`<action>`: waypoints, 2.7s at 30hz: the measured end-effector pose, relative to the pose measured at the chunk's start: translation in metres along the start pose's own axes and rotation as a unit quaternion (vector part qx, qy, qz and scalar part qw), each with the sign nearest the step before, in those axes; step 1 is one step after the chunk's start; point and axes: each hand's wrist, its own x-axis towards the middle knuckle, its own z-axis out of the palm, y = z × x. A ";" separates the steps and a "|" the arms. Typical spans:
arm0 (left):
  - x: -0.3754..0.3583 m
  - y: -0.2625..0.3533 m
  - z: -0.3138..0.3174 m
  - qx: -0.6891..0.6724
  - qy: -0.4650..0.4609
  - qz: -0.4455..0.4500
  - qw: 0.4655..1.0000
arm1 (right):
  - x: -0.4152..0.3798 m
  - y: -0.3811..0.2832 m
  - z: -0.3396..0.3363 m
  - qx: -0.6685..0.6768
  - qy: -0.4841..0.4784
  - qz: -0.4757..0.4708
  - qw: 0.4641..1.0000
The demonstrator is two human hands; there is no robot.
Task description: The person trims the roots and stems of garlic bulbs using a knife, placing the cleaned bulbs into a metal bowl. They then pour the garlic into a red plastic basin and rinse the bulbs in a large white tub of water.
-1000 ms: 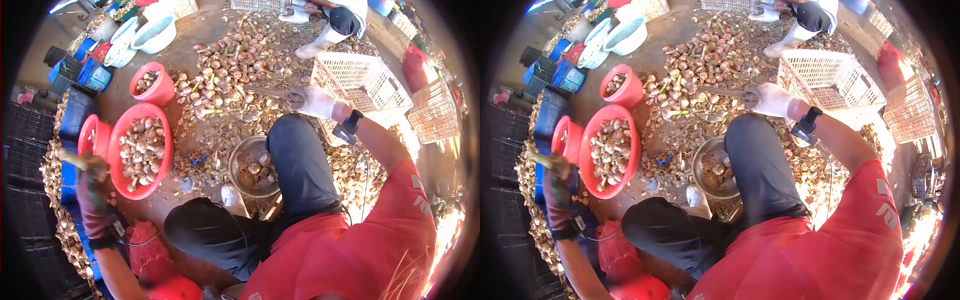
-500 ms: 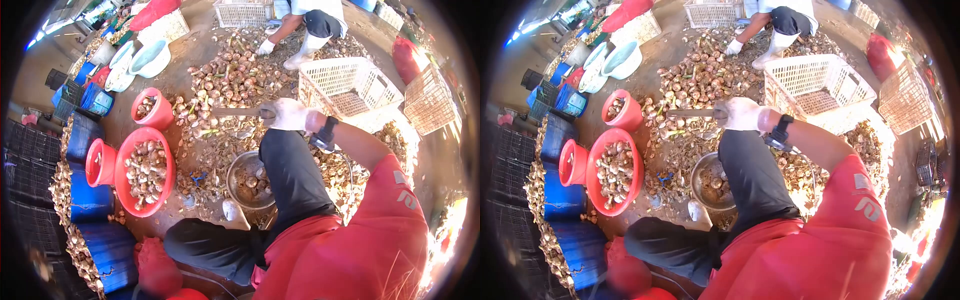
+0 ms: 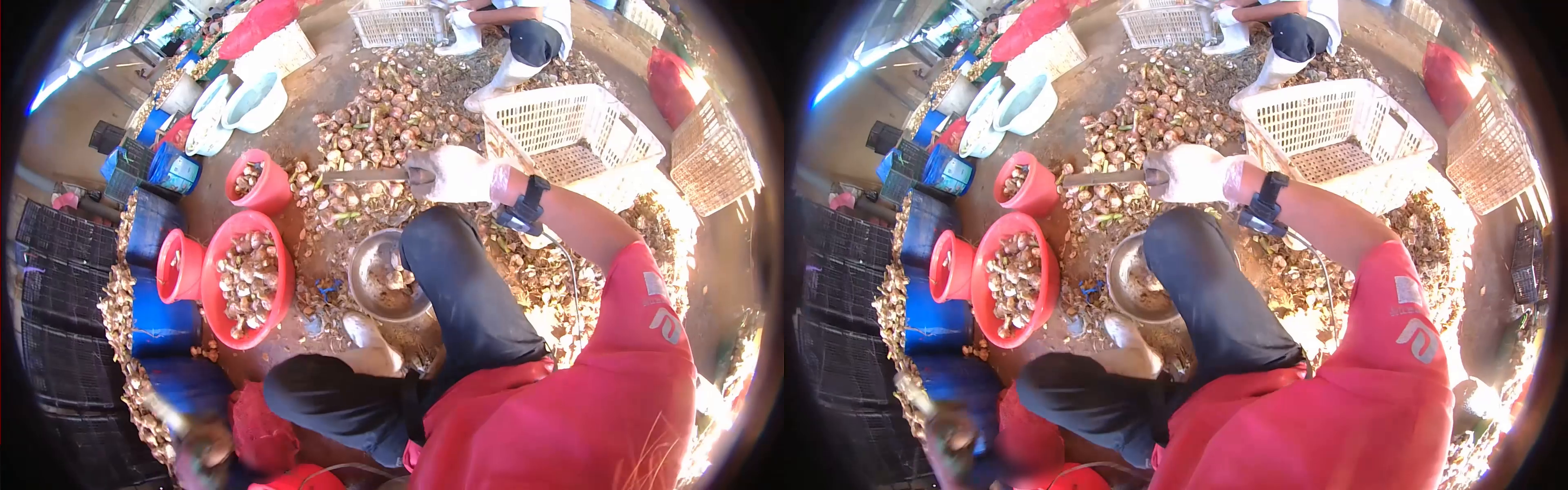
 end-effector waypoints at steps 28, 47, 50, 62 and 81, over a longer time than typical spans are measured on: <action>0.416 -0.277 0.182 -0.161 -0.025 -0.320 0.933 | 0.152 0.129 0.148 0.136 -0.199 0.260 0.935; 0.439 -0.320 0.194 -0.235 -0.066 -0.241 0.939 | 0.136 0.154 0.175 0.169 -0.128 0.097 0.972; 0.434 -0.332 0.189 -0.162 -0.050 -0.208 0.963 | 0.132 0.155 0.174 0.135 -0.140 0.087 0.977; 0.418 -0.344 0.199 -0.021 0.025 -0.109 0.994 | 0.124 0.165 0.194 0.140 -0.119 0.081 0.980; 0.438 -0.308 0.189 0.234 -0.372 -0.067 0.896 | 0.155 0.205 0.195 0.087 -0.036 0.279 0.956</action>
